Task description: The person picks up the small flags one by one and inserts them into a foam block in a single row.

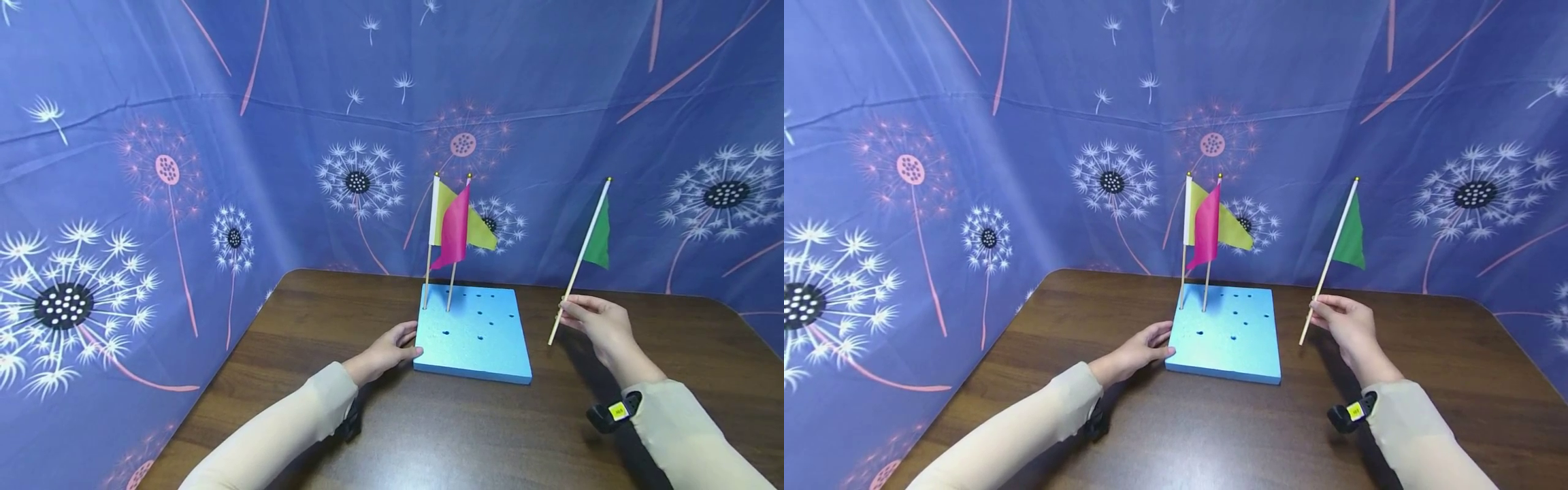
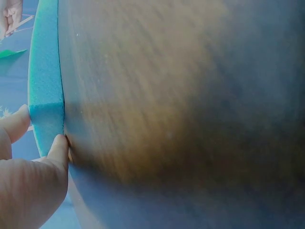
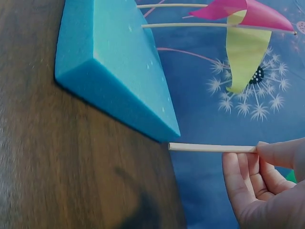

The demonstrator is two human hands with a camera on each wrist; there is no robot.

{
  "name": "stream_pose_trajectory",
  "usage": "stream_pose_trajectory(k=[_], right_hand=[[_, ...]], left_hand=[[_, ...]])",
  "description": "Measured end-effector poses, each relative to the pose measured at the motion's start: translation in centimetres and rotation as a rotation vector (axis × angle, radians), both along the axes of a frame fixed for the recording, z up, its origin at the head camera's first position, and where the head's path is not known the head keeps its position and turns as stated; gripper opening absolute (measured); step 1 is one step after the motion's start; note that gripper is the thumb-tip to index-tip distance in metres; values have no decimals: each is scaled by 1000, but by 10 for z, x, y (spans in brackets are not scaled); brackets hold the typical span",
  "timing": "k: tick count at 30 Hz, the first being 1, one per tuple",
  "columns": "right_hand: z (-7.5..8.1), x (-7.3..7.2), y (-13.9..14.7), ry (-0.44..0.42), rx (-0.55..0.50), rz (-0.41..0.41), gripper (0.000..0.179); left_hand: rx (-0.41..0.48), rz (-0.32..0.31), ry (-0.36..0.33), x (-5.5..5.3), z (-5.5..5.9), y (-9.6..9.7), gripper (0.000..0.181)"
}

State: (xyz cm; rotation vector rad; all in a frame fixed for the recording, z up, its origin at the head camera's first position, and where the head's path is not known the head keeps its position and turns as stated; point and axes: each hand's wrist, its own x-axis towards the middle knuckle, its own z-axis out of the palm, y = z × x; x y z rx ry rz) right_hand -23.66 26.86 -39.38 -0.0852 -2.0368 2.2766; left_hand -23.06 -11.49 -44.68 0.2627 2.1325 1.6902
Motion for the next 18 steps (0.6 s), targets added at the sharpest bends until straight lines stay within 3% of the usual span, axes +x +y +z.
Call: stream_pose_trajectory(k=[11,18], right_hand=[[2,-5,-18,13,22,-24,28],[4,-11,-30,-2,99,-40,18]], left_hand=[[17,-4,-8,-1,-4,-1,63],[15,-11,-8,-1,-4,-2,64]])
